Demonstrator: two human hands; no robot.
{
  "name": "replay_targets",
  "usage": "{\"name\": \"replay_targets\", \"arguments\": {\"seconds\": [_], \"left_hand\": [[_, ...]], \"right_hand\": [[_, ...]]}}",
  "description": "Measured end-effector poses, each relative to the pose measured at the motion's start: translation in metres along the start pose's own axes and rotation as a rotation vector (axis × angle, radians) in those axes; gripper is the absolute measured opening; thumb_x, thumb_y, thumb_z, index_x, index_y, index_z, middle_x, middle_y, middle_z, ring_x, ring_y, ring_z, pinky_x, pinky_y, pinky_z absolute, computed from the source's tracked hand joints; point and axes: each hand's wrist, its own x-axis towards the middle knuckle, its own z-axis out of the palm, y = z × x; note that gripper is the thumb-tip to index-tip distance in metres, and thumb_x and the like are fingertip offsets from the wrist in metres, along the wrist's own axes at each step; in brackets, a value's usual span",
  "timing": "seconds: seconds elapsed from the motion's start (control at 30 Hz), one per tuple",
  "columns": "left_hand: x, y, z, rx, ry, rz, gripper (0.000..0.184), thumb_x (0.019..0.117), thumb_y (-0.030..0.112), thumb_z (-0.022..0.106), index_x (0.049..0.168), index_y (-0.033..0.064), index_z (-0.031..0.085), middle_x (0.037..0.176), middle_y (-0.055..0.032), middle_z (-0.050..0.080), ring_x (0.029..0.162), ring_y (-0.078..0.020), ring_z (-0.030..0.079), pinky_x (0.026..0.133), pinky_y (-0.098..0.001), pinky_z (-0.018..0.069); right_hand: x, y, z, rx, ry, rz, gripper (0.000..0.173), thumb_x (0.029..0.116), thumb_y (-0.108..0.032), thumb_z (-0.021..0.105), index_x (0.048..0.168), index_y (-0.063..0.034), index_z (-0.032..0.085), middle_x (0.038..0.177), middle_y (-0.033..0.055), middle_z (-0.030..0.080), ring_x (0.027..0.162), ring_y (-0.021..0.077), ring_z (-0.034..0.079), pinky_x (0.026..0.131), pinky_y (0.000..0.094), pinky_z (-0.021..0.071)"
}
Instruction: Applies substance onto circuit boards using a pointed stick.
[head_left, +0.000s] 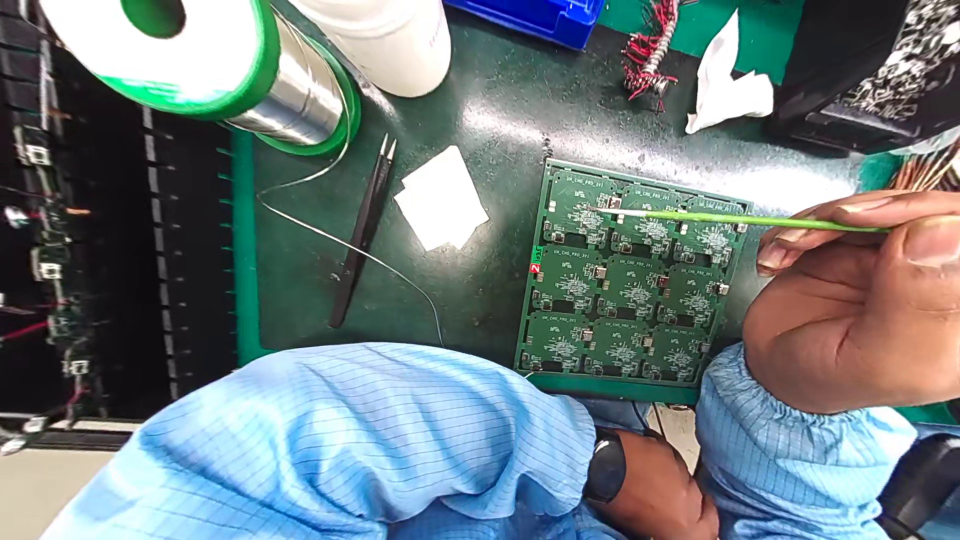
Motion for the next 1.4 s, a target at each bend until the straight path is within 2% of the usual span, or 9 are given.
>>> {"name": "replay_targets", "arguments": {"seconds": [0.13, 0.2, 0.27, 0.37, 0.47, 0.93, 1.07, 1.2, 1.4], "left_hand": [[-0.001, -0.001, -0.007, -0.001, -0.067, 0.003, 0.037, 0.1095, 0.010, 0.036, 0.129, 0.0021, 0.067, 0.108, -0.0197, 0.073, 0.104, -0.0372, 0.071, 0.079, -0.0504, 0.0571], [0.001, 0.001, 0.011, 0.047, 0.105, -0.001, 0.033, 0.1077, 0.012, 0.042, 0.119, 0.0043, 0.072, 0.096, -0.0162, 0.075, 0.092, -0.0338, 0.074, 0.072, -0.0486, 0.0579], [0.006, 0.001, 0.036, 0.136, 0.368, -0.014, 0.028, 0.1020, 0.015, 0.051, 0.101, 0.0093, 0.078, 0.076, -0.0098, 0.072, 0.071, -0.0276, 0.072, 0.057, -0.0440, 0.0558], [0.000, 0.001, 0.007, 0.072, 0.088, 0.006, 0.033, 0.1071, 0.011, 0.043, 0.119, 0.0042, 0.073, 0.096, -0.0154, 0.075, 0.092, -0.0335, 0.074, 0.071, -0.0476, 0.0579], [0.002, -0.004, 0.003, 0.002, -0.032, 0.033, 0.035, 0.1083, 0.007, 0.038, 0.128, 0.0001, 0.067, 0.107, -0.0199, 0.073, 0.104, -0.0383, 0.071, 0.083, -0.0528, 0.0572], [0.002, -0.007, 0.001, -0.001, -0.050, 0.068, 0.036, 0.1080, 0.007, 0.038, 0.130, -0.0010, 0.065, 0.108, -0.0207, 0.073, 0.105, -0.0384, 0.071, 0.084, -0.0529, 0.0569], [-0.001, -0.007, -0.004, 0.023, -0.037, 0.088, 0.035, 0.1085, 0.008, 0.039, 0.129, 0.0001, 0.066, 0.106, -0.0192, 0.074, 0.101, -0.0363, 0.072, 0.079, -0.0499, 0.0577], [0.002, -0.007, 0.001, -0.022, -0.068, 0.064, 0.036, 0.1086, 0.007, 0.037, 0.131, -0.0005, 0.065, 0.110, -0.0204, 0.073, 0.108, -0.0382, 0.070, 0.087, -0.0529, 0.0562], [-0.001, -0.003, 0.004, 0.071, 0.072, 0.055, 0.033, 0.1072, 0.010, 0.043, 0.121, 0.0037, 0.072, 0.098, -0.0157, 0.075, 0.093, -0.0332, 0.074, 0.073, -0.0477, 0.0577]], "right_hand": [[0.000, -0.001, 0.001, 0.013, -0.007, 0.001, 0.022, 0.1062, -0.015, 0.049, 0.106, -0.0009, 0.066, 0.094, 0.0069, 0.072, 0.075, 0.0180, 0.071, 0.065, 0.0338, 0.0611], [0.000, -0.002, 0.003, -0.001, -0.019, -0.014, 0.023, 0.1068, -0.014, 0.048, 0.107, -0.0018, 0.067, 0.096, 0.0059, 0.073, 0.076, 0.0167, 0.071, 0.066, 0.0330, 0.0616], [0.000, -0.002, 0.002, -0.011, -0.011, -0.026, 0.024, 0.1069, -0.014, 0.047, 0.107, -0.0015, 0.067, 0.096, 0.0060, 0.072, 0.077, 0.0171, 0.071, 0.067, 0.0333, 0.0616], [0.000, -0.001, 0.002, 0.004, 0.002, -0.016, 0.023, 0.1066, -0.014, 0.047, 0.107, -0.0013, 0.066, 0.094, 0.0062, 0.072, 0.075, 0.0169, 0.071, 0.065, 0.0331, 0.0609], [-0.001, -0.003, 0.004, -0.006, -0.019, -0.019, 0.023, 0.1065, -0.013, 0.047, 0.107, -0.0029, 0.067, 0.096, 0.0051, 0.073, 0.077, 0.0160, 0.072, 0.066, 0.0325, 0.0618], [-0.001, -0.002, 0.004, 0.010, 0.003, -0.017, 0.023, 0.1066, -0.013, 0.047, 0.107, -0.0016, 0.067, 0.094, 0.0065, 0.073, 0.076, 0.0172, 0.071, 0.065, 0.0330, 0.0614], [-0.001, -0.003, 0.005, 0.016, 0.000, -0.009, 0.022, 0.1066, -0.014, 0.048, 0.107, -0.0025, 0.067, 0.095, 0.0055, 0.073, 0.076, 0.0164, 0.071, 0.065, 0.0323, 0.0615], [0.000, -0.003, 0.005, 0.020, -0.010, -0.003, 0.023, 0.1072, -0.014, 0.047, 0.109, -0.0014, 0.067, 0.095, 0.0065, 0.073, 0.076, 0.0169, 0.071, 0.066, 0.0328, 0.0615], [-0.001, -0.002, 0.005, 0.003, -0.008, -0.018, 0.023, 0.1070, -0.014, 0.048, 0.108, -0.0021, 0.067, 0.095, 0.0056, 0.073, 0.077, 0.0166, 0.072, 0.067, 0.0330, 0.0616]]}}
